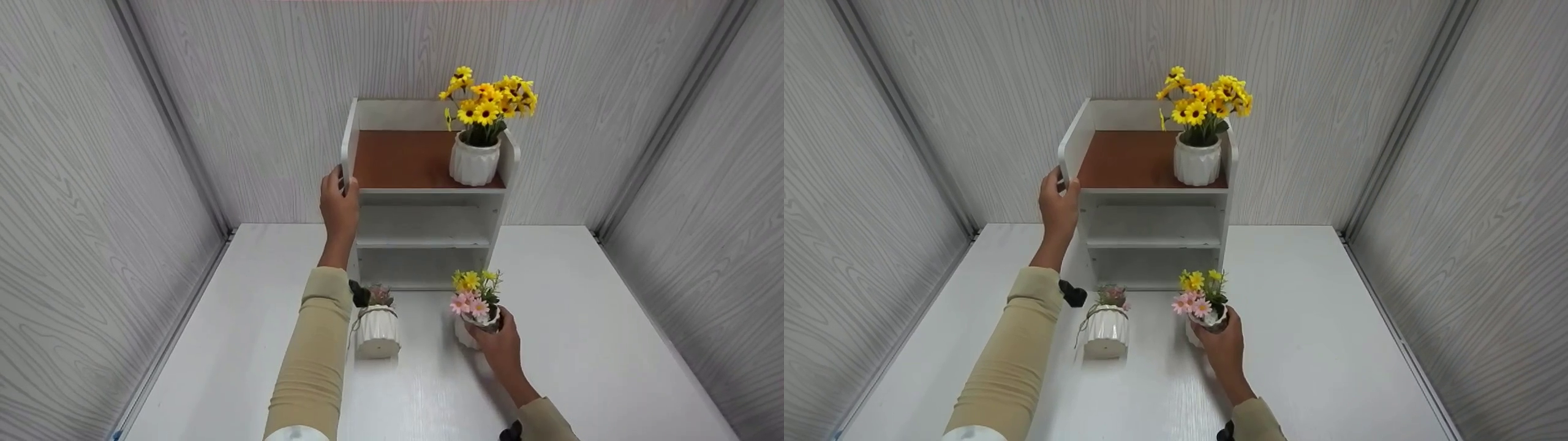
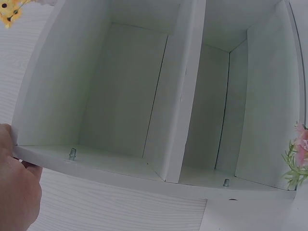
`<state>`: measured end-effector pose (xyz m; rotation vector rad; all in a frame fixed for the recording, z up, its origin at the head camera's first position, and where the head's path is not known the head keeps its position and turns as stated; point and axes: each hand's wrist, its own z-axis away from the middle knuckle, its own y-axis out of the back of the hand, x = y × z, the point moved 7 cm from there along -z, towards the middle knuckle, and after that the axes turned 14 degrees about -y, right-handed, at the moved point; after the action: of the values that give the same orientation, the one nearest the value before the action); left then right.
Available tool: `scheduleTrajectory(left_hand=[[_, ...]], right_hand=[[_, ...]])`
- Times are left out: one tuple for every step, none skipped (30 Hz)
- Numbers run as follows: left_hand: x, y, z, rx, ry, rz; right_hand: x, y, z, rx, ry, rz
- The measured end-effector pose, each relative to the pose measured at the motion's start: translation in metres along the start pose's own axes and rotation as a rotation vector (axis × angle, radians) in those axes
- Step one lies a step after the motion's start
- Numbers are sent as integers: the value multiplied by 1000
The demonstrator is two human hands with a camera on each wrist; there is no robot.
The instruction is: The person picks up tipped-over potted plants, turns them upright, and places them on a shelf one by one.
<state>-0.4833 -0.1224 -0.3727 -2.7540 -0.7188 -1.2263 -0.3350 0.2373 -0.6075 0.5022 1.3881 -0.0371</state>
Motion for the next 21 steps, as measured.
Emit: scheduleTrajectory(left_hand=[[0,0,0,2,2,-3],[0,0,0,3,4,-3],[0,0,0,2,4,-5],[0,0,0,2,4,-7],[0,0,0,2,4,-5],[0,0,0,2,3,-3],[0,0,0,2,2,-2],[0,0,0,1,1,2],[0,0,-1,1,-1,2],[0,0,-1,1,-3,5],[0,0,-1,1,-3,5],[1,0,-1,1,-6,2],[1,0,-1,2,-8,-1],[1,0,-1,3,-11,-4],[1,0,-1,5,-14,-9],[1,0,-1,6,-15,-9],[1,0,-1,10,-19,-13],[0,0,-1,11,-20,-15],[0,0,-1,11,-20,-16],[0,0,0,13,-21,-16],[-1,0,0,15,-21,-14]], right_hand=[[-2,0,1,-1,1,-1],[-4,0,2,0,2,-2],[-7,0,3,0,4,-3],[-10,0,3,1,5,-8],[-13,0,4,1,7,-12],[-17,0,5,-3,8,-13],[-21,0,6,-6,13,-16],[-26,1,7,-9,19,-24],[-30,1,8,-12,25,-31],[-35,1,9,-14,30,-36],[-39,2,10,-17,35,-42],[-44,2,11,-20,38,-49],[-49,3,11,-22,43,-57],[-53,3,12,-24,45,-64],[-58,3,12,-27,46,-68],[-63,4,13,-27,49,-72],[-68,4,14,-31,55,-79],[-74,4,14,-33,63,-86],[-79,5,15,-34,68,-90],[-85,5,15,-33,77,-96],[-91,5,15,-30,90,-101]])
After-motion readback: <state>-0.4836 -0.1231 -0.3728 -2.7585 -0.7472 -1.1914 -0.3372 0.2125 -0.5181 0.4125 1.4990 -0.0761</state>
